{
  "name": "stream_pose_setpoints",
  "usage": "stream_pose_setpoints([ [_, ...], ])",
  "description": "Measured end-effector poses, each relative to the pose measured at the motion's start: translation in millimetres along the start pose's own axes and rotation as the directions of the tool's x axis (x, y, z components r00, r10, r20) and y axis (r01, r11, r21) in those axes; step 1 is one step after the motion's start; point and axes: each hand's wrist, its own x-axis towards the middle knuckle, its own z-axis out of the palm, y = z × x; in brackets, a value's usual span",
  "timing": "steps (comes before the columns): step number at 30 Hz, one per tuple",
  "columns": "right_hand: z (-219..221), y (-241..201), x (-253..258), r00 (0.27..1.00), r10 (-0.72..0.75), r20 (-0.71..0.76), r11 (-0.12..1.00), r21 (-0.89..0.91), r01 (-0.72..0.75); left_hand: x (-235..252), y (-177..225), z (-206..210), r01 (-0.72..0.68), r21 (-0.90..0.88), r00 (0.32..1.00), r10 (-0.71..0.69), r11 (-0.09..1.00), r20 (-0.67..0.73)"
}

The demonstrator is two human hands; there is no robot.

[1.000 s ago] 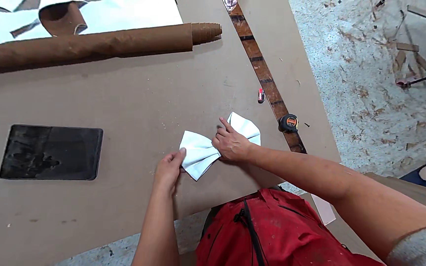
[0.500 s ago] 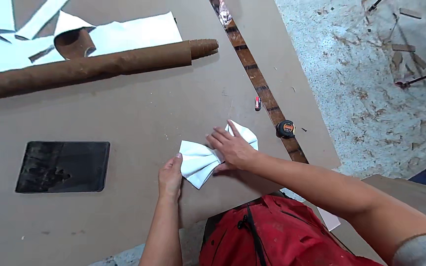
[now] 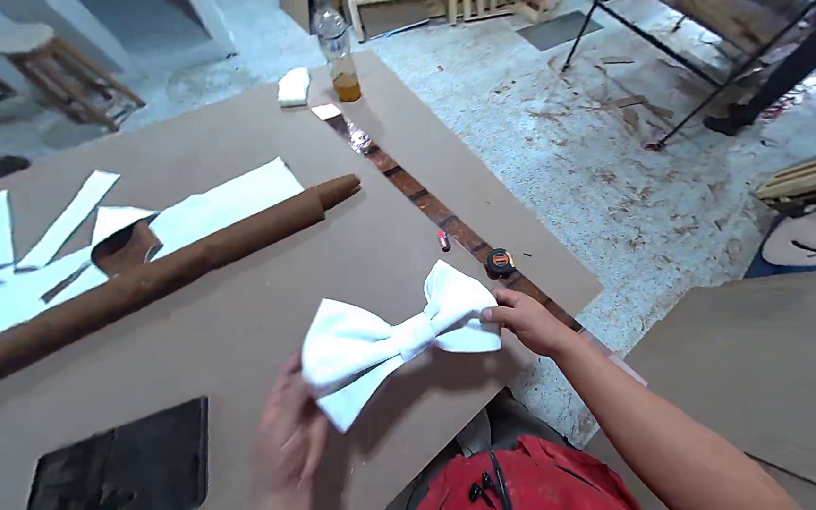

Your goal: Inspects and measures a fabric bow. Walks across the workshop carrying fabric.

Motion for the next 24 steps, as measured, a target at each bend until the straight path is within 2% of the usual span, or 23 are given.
stream_pose_setpoints([
  [1, -4.0, -8.5, -22.6, 0.998, -0.059, -0.022, 0.994, 0.087, 0.061, -11.5, 11.7, 1.0, -0.038, -0.048, 0.991, 0.043, 0.998, 0.123],
  [3, -8.1, -21.5, -64.6, 0.986, -0.133, -0.104, 0.974, 0.168, 0.149, -42.5, -9.2, 19.4, 0.055, -0.141, 0.961, -0.014, 0.988, 0.276],
  [5, -16.1, -23.0, -91.3, 0.975, -0.189, -0.12, 0.958, 0.195, 0.21, -51.0, -53.5, 68.7, 0.198, -0.187, 0.882, -0.092, 0.962, 0.462],
  [6, -21.5, -17.9, -102.8, 0.97, -0.219, -0.108, 0.956, 0.177, 0.235, -48.5, -66.2, 100.3, 0.23, -0.229, 0.871, -0.096, 0.946, 0.481],
  [9, -45.4, 6.1, -145.5, 0.953, -0.295, -0.076, 0.955, -0.046, 0.292, -32.9, -66.1, 185.9, 0.288, -0.382, 0.907, -0.121, 0.878, 0.404],
  [11, -77.4, 6.5, -174.8, 0.942, -0.32, -0.099, 0.927, -0.236, 0.29, -26.0, -62.7, 230.5, 0.338, -0.383, 0.907, -0.189, 0.86, 0.376],
  [13, -118.2, -2.5, -205.7, 0.906, -0.327, -0.268, 0.908, -0.356, 0.222, -26.8, -67.0, 272.6, 0.358, -0.334, 0.86, -0.168, 0.872, 0.482],
  [15, -162.1, -12.5, -232.0, 0.808, -0.417, -0.416, 0.836, -0.525, 0.161, -34.1, -82.1, 321.5, 0.344, -0.313, 0.816, -0.117, 0.885, 0.565],
  [16, -183.8, -20.4, -242.2, 0.79, -0.467, -0.398, 0.773, -0.617, 0.147, -38.5, -92.8, 347.6, 0.345, -0.3, 0.791, -0.103, 0.889, 0.603],
  [18, -226.8, -38.3, -254.2, 0.813, -0.533, -0.236, 0.594, -0.788, 0.161, -48.0, -116.1, 405.5, 0.366, -0.266, 0.73, -0.098, 0.892, 0.676],
  [20, -274.2, -48.2, -261.1, 0.851, -0.52, -0.077, 0.463, -0.863, 0.205, -60.0, -137.9, 464.1, 0.375, -0.235, 0.736, -0.134, 0.897, 0.664],
  [22, -328.6, -47.0, -270.7, 0.856, -0.518, 0.002, 0.498, -0.813, 0.303, -66.2, -157.7, 517.9, 0.38, -0.199, 0.741, -0.169, 0.903, 0.649],
  [24, -380.8, -47.1, -287.5, 0.889, -0.457, -0.025, 0.658, -0.682, 0.319, -67.1, -175.7, 569.4, 0.391, -0.19, 0.739, -0.184, 0.901, 0.648],
])
